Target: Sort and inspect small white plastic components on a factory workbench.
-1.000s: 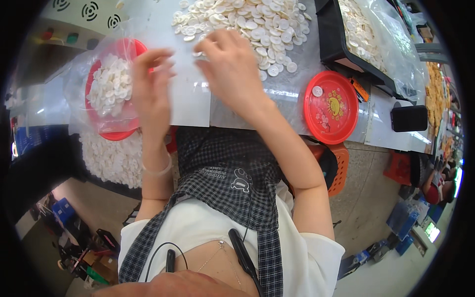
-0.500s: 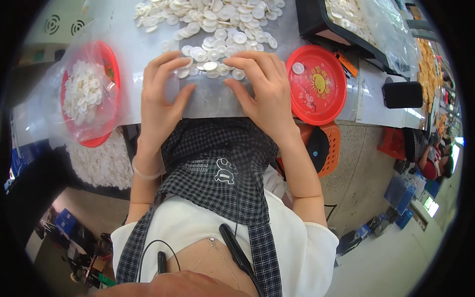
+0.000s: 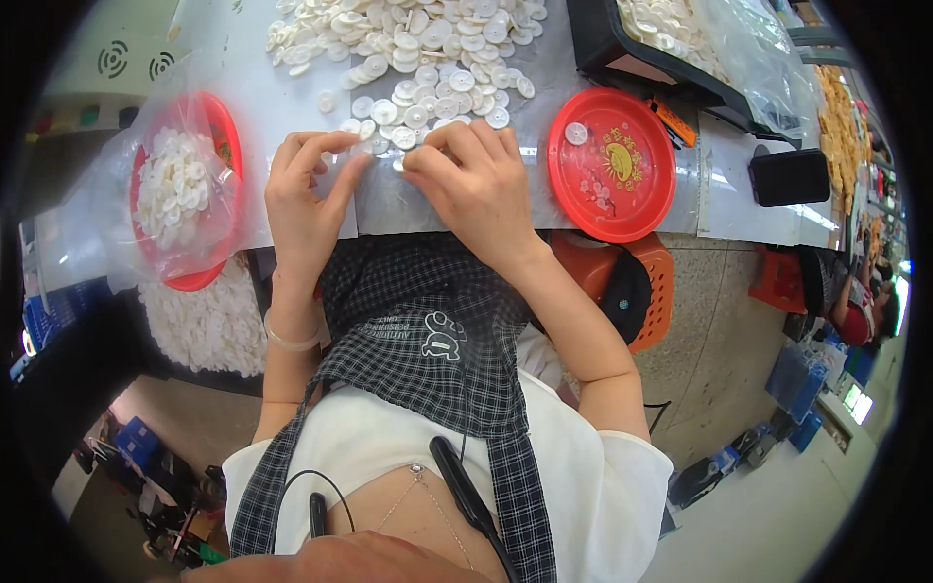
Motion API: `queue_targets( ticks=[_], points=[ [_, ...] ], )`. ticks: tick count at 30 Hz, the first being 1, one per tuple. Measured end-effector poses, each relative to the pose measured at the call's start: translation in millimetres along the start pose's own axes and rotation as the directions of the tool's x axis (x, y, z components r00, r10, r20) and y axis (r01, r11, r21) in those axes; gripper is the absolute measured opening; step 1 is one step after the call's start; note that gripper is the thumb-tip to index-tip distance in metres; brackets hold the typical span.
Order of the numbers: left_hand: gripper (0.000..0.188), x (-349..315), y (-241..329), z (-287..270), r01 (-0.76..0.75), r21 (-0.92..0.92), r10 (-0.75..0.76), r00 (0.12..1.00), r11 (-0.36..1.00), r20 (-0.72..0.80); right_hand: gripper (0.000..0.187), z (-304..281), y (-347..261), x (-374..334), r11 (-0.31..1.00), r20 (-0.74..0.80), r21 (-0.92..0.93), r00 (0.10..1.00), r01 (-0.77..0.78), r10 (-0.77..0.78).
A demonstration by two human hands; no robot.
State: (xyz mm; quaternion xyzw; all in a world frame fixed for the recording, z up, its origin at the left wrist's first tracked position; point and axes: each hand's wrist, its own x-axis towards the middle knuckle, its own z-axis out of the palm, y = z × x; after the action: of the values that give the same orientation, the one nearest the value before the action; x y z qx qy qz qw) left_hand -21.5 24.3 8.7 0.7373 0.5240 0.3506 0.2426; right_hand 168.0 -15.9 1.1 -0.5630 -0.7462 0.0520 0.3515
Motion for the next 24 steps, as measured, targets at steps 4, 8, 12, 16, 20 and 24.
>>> queue_targets(
  ticks=[4,8,12,16,20,24],
  points=[
    [0.024,-2,-8,1,-0.077,0.067,0.077,0.997,0.995,0.005,0.018,-13,-1,-3,0.995,0.068,0.085,0.997,-0.043,0.037],
    [0.025,0,0,1,-0.073,0.065,0.072,0.997,0.995,0.02,0.018,-10,-2,-1,0.992,0.051,0.085,0.994,-0.097,0.093],
    [0.029,-1,2,3,0.014,0.093,-0.016,1.0,0.996,0.018,0.015,-1,-8,2,0.998,0.084,0.058,0.996,-0.018,0.013],
    [0.03,-1,1,5,0.011,0.136,-0.013,1.0,0.991,0.013,0.012,3,-5,1,0.999,0.097,0.031,0.995,0.007,-0.01],
    [0.03,2,5,4,0.017,0.126,-0.019,1.0,0.992,0.017,0.01,-1,-11,-2,0.84,0.157,0.457,0.956,-0.294,0.249],
    [0.029,5,6,2,0.046,0.134,-0.054,0.997,0.99,0.059,0.02,-10,-9,-2,-0.036,0.528,0.834,0.778,-0.55,0.34]
  ],
)
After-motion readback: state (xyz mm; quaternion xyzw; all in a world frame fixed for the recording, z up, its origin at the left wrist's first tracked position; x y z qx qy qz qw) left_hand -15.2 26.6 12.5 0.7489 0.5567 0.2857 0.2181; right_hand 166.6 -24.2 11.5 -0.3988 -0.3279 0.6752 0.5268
